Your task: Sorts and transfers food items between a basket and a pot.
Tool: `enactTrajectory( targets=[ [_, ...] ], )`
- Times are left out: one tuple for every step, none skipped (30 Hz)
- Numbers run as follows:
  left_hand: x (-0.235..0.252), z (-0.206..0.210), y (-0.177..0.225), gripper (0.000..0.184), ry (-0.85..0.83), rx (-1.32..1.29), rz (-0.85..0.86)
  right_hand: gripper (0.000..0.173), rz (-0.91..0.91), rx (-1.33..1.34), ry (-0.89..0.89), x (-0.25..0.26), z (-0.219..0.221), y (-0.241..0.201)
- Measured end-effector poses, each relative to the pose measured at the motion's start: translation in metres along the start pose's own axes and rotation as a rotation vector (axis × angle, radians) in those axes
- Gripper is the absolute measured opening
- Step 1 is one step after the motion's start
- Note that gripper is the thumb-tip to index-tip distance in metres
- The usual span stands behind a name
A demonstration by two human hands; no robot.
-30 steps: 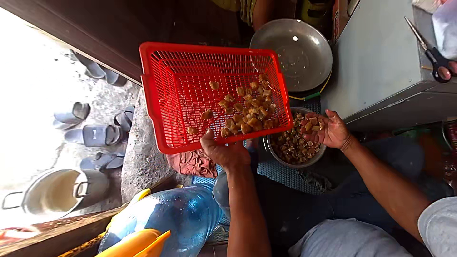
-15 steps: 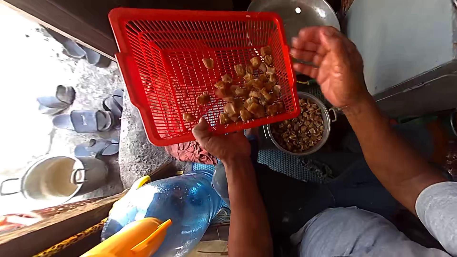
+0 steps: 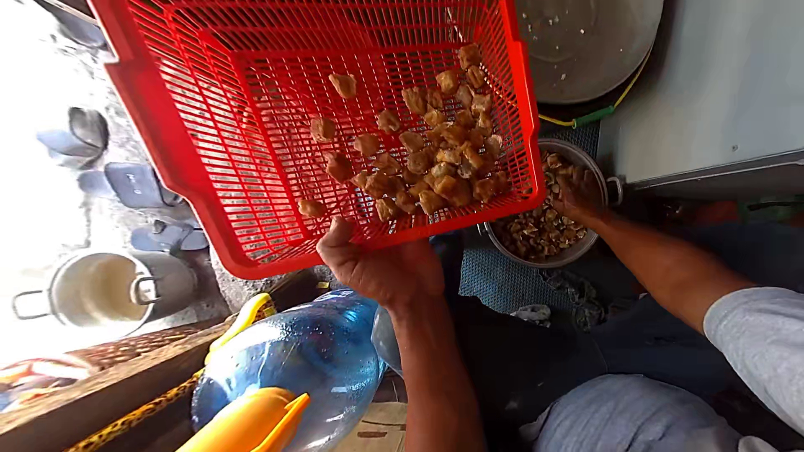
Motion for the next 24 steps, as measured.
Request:
enactTrajectory(
  targets=[
    [0.001, 0.001, 0.000, 0.037, -0.009, -0.007, 0.007, 0.060, -0.035, -0.014, -0.004, -0.005, 0.002, 0.000],
    [0.002, 0.002, -0.001, 0.035, -0.001, -0.017, 0.017, 0.053, -0.077, -0.027, -0.013, -0.012, 0.006, -0.001],
    [0.002, 0.003, -0.002, 0.035, -0.003, -0.028, 0.018, 0.046, -0.123, -0.035, -0.025, -0.021, 0.012, -0.004],
    [0.001, 0.004, -0.003, 0.035, -0.011, -0.033, 0.018, 0.040, -0.171, -0.045, -0.041, -0.031, 0.019, -0.008],
    [0.000, 0.004, -0.004, 0.035, -0.010, -0.032, 0.019, 0.035, -0.206, -0.048, -0.044, -0.039, 0.028, -0.011],
    [-0.001, 0.005, -0.005, 0.035, -0.010, -0.026, 0.018, 0.032, -0.221, -0.044, -0.041, -0.045, 0.037, -0.014],
    [-0.002, 0.005, -0.006, 0.035, -0.011, -0.018, 0.013, 0.031, -0.222, -0.007, -0.035, -0.046, 0.042, -0.015],
    [-0.003, 0.005, -0.006, 0.035, -0.018, -0.010, 0.005, 0.031, -0.215, 0.078, -0.049, -0.045, 0.043, -0.015],
    [-0.003, 0.005, -0.007, 0.035, -0.020, -0.004, 0.002, 0.031, -0.202, 0.224, -0.092, -0.042, 0.040, -0.014],
    [-0.004, 0.006, -0.008, 0.034, -0.013, -0.006, 0.010, 0.030, -0.169, 0.413, -0.163, -0.039, 0.034, -0.012],
    [-0.004, 0.008, -0.008, 0.034, -0.004, -0.007, 0.012, 0.032, -0.094, 0.626, -0.250, -0.038, 0.022, -0.012],
    [-0.005, 0.010, -0.009, 0.034, 0.002, -0.002, 0.011, 0.034, -0.011, 0.845, -0.336, -0.039, 0.009, -0.010],
    [-0.006, 0.011, -0.009, 0.035, 0.009, 0.007, 0.010, 0.036, 0.051, 1.071, -0.417, -0.041, -0.001, -0.007],
    [-0.005, 0.011, -0.009, 0.036, 0.012, 0.014, 0.014, 0.038, 0.088, 1.264, -0.503, -0.042, -0.010, -0.002],
    [-0.005, 0.011, -0.009, 0.037, 0.018, 0.020, 0.018, 0.037, 0.106, 1.410, -0.582, -0.043, -0.019, 0.003],
    [-0.005, 0.012, -0.009, 0.036, 0.032, 0.027, 0.021, 0.036, 0.097, 1.534, -0.645, -0.045, -0.025, 0.009],
    [-0.005, 0.012, -0.010, 0.037, 0.037, 0.029, 0.018, 0.036, 0.068, 1.639, -0.693, -0.047, -0.031, 0.015],
    [-0.004, 0.011, -0.010, 0.037, 0.039, 0.030, 0.018, 0.038, 0.035, 1.728, -0.710, -0.051, -0.037, 0.019],
    [-0.004, 0.011, -0.010, 0.038, 0.042, 0.027, 0.019, 0.042, 0.001, 1.800, -0.708, -0.057, -0.044, 0.021],
    [-0.005, 0.011, -0.010, 0.038, 0.050, 0.030, 0.023, 0.044, -0.028, 1.862, -0.697, -0.062, -0.051, 0.021],
    [-0.006, 0.012, -0.010, 0.037, 0.059, 0.033, 0.033, 0.045, -0.066, 1.918, -0.686, -0.066, -0.056, 0.021],
    [-0.008, 0.015, -0.010, 0.035, 0.085, 0.042, 0.042, 0.047, -0.110, 1.957, -0.671, -0.070, -0.062, 0.022],
    [-0.009, 0.016, -0.010, 0.032, 0.119, 0.051, 0.046, 0.048, -0.149, 1.993, -0.654, -0.073, -0.067, 0.022],
    [-0.009, 0.015, -0.010, 0.032, 0.149, 0.058, 0.038, 0.048, -0.186, 2.033, -0.637, -0.078, -0.074, 0.022]
  ],
)
Point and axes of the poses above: each hand's wrist, its own x-axis towards the middle knuckle, its own z-axis out of the palm, y = z × x, the point moved 1 cm from there along x, towards the middle knuckle, and after that the axes turned 10 degrees about -x, right-handed, at the moved point
